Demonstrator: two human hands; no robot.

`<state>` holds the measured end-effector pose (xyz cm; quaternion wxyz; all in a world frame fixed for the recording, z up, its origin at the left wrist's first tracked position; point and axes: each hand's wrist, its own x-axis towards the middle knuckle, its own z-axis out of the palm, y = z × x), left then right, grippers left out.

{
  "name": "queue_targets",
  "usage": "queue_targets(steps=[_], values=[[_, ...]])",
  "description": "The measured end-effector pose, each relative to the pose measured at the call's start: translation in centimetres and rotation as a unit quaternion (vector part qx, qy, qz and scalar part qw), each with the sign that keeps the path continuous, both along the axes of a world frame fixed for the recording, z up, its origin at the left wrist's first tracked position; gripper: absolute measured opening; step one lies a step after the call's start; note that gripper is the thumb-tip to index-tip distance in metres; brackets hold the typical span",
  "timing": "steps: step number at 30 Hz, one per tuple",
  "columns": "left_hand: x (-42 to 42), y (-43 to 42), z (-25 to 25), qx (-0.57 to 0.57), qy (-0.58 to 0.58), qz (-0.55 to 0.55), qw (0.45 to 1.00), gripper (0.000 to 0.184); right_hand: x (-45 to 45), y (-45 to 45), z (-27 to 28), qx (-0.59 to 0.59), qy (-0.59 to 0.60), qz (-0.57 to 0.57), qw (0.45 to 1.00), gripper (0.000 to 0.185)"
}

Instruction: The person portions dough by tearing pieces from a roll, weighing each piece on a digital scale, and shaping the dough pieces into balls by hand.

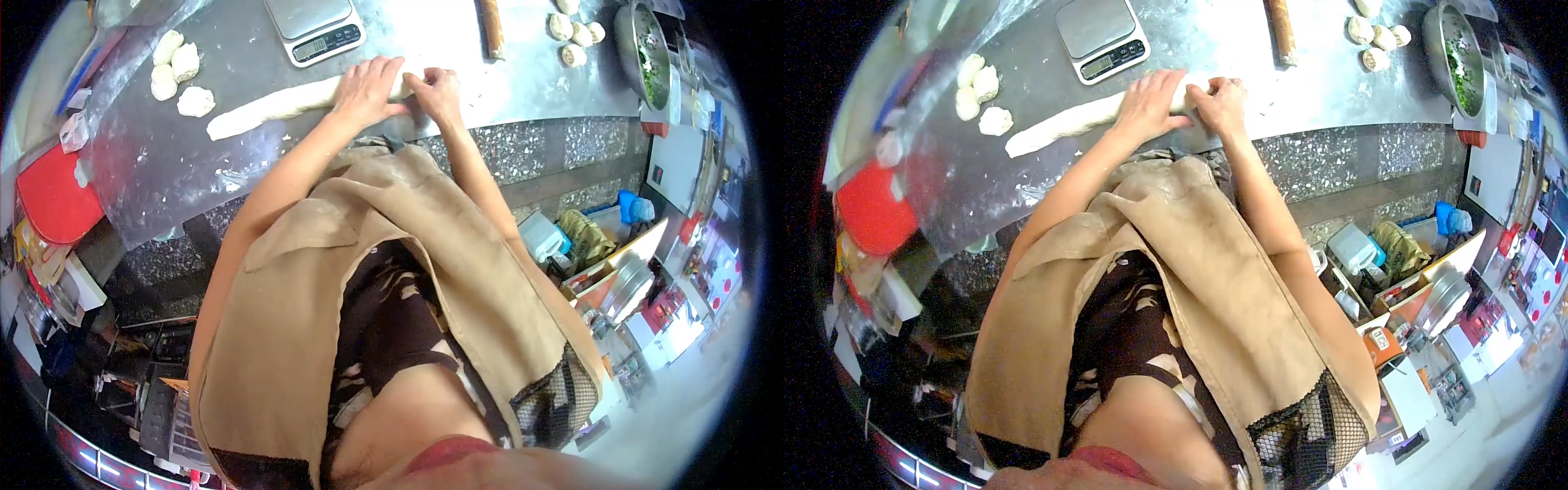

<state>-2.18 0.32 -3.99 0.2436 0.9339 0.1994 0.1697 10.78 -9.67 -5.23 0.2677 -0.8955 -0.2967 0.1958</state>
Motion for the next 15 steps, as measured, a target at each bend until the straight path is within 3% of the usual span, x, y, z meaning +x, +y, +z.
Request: queue_targets(steps=[2,4,5,6,8,9,11,12,13,14,15], values=[[1.3,-0.5,-0.5,-0.036,0.104,-0.012,0.994,0.078,0.1,0.1,-1.6,0.018,0.021,-0.014,1.0,0.047],[2.0,-0.5,-1.2,-0.022,0.1,-0.004,0.995,0.071,-0.2,0.8,-0.5,0.054,0.11,-0.049,0.991,0.04],[2.0,-0.4,-1.6,-0.066,0.084,0.018,0.994,0.067,0.9,0.7,0.5,0.035,0.319,-0.064,0.945,0.036],[2.0,-0.4,-1.9,-0.111,0.068,0.042,0.991,0.063,1.3,0.5,1.6,0.036,0.319,-0.062,0.945,0.036],[2.2,-0.2,-0.3,-0.146,0.03,0.076,0.986,0.059,1.6,0.2,2.8,0.198,0.338,-0.107,0.914,0.039],[2.3,0.0,0.6,-0.18,-0.012,0.107,0.978,0.054,1.1,0.3,4.1,0.24,0.292,-0.158,0.912,0.061],[2.5,0.1,1.4,-0.151,-0.055,0.109,0.981,0.051,0.1,0.8,2.2,0.298,0.311,-0.108,0.896,0.069],[2.7,0.1,1.7,-0.124,-0.1,0.109,0.981,0.047,-0.5,1.3,1.6,0.355,0.324,-0.058,0.875,0.078],[3.1,-0.4,2.3,-0.084,-0.119,0.097,0.985,0.045,-1.7,2.4,2.5,0.385,0.427,-0.03,0.818,0.078],[3.1,-0.7,2.6,-0.101,-0.105,0.101,0.984,0.048,-2.2,3.6,3.6,0.454,0.499,-0.089,0.733,0.062],[2.7,-0.7,3.2,-0.118,-0.114,0.077,0.984,0.055,-1.9,4.2,3.8,0.456,0.506,-0.096,0.726,0.049]])
